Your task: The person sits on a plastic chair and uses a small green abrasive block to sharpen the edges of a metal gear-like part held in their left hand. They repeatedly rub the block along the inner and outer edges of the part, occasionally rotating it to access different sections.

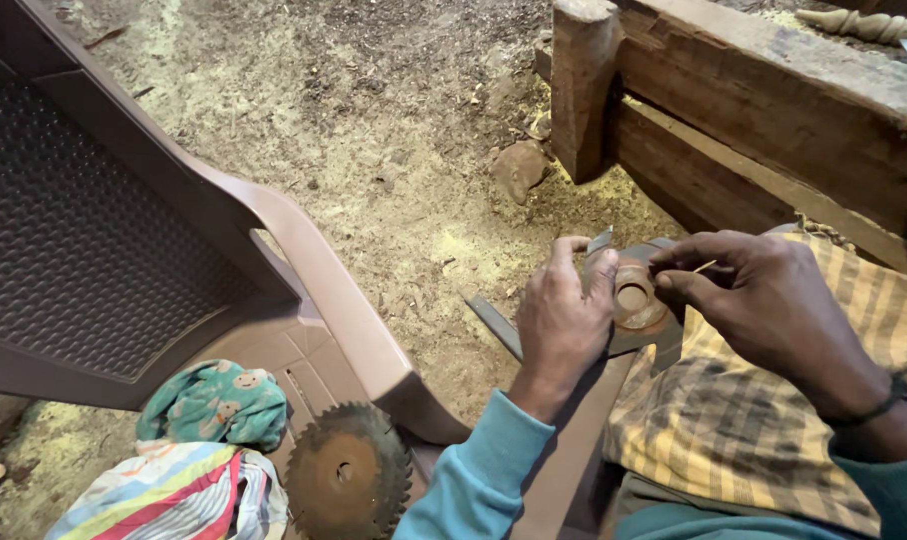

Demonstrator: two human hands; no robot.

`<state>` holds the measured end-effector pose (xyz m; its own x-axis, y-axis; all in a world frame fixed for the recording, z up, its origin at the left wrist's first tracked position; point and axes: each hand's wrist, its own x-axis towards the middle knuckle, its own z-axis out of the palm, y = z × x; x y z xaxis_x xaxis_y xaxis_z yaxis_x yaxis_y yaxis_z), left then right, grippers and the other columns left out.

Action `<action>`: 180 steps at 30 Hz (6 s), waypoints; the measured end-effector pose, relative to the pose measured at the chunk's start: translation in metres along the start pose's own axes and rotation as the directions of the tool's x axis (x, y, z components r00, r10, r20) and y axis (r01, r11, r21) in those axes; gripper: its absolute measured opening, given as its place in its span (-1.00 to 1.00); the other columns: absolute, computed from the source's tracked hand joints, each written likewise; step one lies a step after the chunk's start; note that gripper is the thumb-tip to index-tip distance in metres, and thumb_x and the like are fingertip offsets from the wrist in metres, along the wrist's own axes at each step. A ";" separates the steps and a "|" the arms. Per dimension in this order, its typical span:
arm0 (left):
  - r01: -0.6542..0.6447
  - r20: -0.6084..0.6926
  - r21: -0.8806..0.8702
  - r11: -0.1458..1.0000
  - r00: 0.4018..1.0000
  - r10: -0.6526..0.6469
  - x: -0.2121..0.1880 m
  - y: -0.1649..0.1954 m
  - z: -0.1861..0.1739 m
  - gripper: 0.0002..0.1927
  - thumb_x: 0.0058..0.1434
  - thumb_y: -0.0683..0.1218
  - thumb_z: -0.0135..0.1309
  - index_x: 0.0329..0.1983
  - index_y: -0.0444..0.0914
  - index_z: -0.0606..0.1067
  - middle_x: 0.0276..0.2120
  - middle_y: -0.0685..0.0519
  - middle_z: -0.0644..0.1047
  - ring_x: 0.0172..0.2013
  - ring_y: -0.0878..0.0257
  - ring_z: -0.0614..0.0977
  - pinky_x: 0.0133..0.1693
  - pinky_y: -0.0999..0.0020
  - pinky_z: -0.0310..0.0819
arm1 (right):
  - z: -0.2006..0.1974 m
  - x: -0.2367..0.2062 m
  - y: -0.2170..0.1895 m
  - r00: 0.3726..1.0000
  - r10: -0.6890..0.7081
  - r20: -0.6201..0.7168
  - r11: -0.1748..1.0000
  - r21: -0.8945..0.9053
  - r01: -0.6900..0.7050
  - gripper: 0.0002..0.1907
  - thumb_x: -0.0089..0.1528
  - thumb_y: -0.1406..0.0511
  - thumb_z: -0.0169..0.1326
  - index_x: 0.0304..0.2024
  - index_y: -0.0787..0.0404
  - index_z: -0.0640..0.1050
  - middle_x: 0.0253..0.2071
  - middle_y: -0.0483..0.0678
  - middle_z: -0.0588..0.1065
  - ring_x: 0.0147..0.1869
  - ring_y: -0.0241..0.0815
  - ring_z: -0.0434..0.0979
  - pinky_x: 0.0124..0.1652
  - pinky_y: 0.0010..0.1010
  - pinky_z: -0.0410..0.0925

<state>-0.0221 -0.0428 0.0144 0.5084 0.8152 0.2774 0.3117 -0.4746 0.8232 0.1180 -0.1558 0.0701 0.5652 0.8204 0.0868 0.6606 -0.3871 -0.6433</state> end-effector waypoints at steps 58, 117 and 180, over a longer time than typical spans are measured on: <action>-0.067 0.009 -0.325 0.943 0.997 0.074 0.011 0.001 -0.007 -0.60 0.30 0.06 0.13 -0.01 -0.35 0.63 -0.22 -0.20 0.68 -0.24 0.08 0.75 -0.20 0.26 0.59 | 0.014 -0.014 -0.002 0.927 -0.306 -0.218 0.914 -0.338 0.222 -0.84 0.19 0.09 0.25 -0.26 -0.08 0.73 -0.33 -0.20 0.62 -0.42 -0.23 0.54 -0.44 -0.34 0.33; -0.167 0.150 -0.265 0.950 0.966 0.212 0.034 -0.013 -0.003 -0.59 0.29 0.05 0.16 0.00 -0.37 0.61 -0.12 -0.25 0.65 -0.11 -0.01 0.74 -0.07 0.25 0.62 | 0.010 -0.012 -0.004 0.974 -0.167 -0.153 0.901 -0.425 0.087 -0.79 0.16 0.03 0.25 -0.21 -0.15 0.73 -0.36 -0.18 0.58 -0.38 -0.19 0.58 -0.36 -0.29 0.40; -0.112 0.128 -0.314 0.943 0.979 0.159 0.029 -0.011 -0.001 -0.66 0.34 0.03 0.11 -0.02 -0.31 0.64 -0.18 -0.17 0.68 -0.19 0.09 0.76 -0.15 0.30 0.62 | 0.012 -0.008 -0.003 0.946 -0.256 -0.200 0.926 -0.331 0.181 -0.76 0.10 0.01 0.27 -0.36 -0.05 0.73 -0.35 -0.20 0.58 -0.42 -0.13 0.58 -0.43 -0.27 0.36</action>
<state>-0.0112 -0.0137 0.0143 0.6504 0.6797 0.3392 -0.0153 -0.4348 0.9004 0.1058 -0.1565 0.0621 0.4644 0.7908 0.3986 0.8774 -0.3495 -0.3287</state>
